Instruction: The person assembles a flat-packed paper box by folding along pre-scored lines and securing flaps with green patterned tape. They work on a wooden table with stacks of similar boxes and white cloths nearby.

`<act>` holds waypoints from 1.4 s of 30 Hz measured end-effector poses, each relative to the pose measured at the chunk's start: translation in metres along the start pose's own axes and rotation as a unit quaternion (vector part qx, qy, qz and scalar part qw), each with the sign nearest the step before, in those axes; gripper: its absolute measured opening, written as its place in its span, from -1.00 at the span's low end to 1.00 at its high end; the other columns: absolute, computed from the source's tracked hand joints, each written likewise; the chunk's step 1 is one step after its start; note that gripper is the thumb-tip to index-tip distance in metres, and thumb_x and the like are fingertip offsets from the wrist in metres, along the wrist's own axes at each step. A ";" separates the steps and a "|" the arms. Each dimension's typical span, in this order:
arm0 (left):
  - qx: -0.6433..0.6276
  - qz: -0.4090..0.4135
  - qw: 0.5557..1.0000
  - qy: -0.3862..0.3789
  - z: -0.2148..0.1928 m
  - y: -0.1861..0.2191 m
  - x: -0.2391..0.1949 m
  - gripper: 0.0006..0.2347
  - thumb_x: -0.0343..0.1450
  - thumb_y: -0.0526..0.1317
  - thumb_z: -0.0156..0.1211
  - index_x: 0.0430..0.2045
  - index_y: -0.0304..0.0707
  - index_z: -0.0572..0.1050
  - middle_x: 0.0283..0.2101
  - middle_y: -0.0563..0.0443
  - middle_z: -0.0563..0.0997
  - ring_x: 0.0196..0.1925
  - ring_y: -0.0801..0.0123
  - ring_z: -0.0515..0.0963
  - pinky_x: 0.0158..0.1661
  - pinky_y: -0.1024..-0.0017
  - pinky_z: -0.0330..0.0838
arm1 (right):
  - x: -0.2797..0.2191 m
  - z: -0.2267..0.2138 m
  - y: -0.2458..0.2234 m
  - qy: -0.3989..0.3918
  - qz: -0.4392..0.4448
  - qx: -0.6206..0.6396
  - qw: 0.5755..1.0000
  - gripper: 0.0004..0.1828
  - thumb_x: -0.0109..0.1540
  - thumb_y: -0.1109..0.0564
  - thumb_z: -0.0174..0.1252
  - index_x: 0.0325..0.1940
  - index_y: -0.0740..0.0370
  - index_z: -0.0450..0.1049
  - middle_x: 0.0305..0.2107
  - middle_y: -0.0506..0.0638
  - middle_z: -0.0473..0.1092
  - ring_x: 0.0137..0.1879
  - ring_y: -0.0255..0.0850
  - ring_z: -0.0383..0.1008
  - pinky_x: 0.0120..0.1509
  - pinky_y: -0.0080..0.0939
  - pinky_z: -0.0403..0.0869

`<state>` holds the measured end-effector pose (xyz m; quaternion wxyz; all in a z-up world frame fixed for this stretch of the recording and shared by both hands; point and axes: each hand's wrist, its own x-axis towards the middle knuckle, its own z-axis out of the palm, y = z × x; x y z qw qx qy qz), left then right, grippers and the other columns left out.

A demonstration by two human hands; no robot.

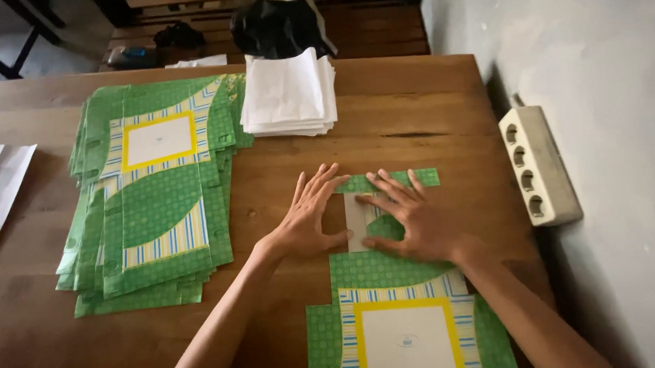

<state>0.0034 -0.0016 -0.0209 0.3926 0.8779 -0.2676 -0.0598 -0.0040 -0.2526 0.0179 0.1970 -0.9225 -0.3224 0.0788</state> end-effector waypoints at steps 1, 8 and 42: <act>0.001 -0.013 1.000 0.015 0.003 -0.002 0.000 -0.15 0.16 -0.03 0.46 0.40 -0.06 0.17 0.53 -0.18 0.07 0.59 -0.11 -0.09 0.45 -0.21 -0.43 | -0.001 -0.001 -0.002 -0.010 0.006 0.004 1.000 -0.16 0.19 -0.54 0.10 0.44 -0.17 0.27 0.52 -0.03 -0.02 0.63 -0.01 -0.14 0.63 0.37 -0.32; 0.038 -0.055 0.984 0.167 0.027 -0.013 0.007 -0.52 0.26 -0.16 0.30 0.13 0.03 0.44 0.29 0.07 0.44 0.46 0.11 0.28 0.43 -0.10 -0.05 | 0.003 -0.005 -0.002 -0.031 0.007 0.003 0.999 -0.15 0.20 -0.56 0.09 0.46 -0.21 0.23 0.53 0.01 -0.04 0.63 0.04 -0.15 0.62 0.43 -0.28; -0.197 -0.239 0.948 0.068 -0.003 0.043 -0.021 -0.63 0.28 -0.27 0.47 -0.02 -0.20 0.59 -0.13 -0.10 0.77 -0.13 0.30 0.74 -0.12 0.35 0.66 | -0.054 -0.069 0.056 0.060 0.226 0.165 0.958 -0.33 0.24 -0.47 0.13 -0.25 0.22 0.65 -0.43 0.18 0.56 -0.26 0.06 0.63 0.06 -0.01 0.53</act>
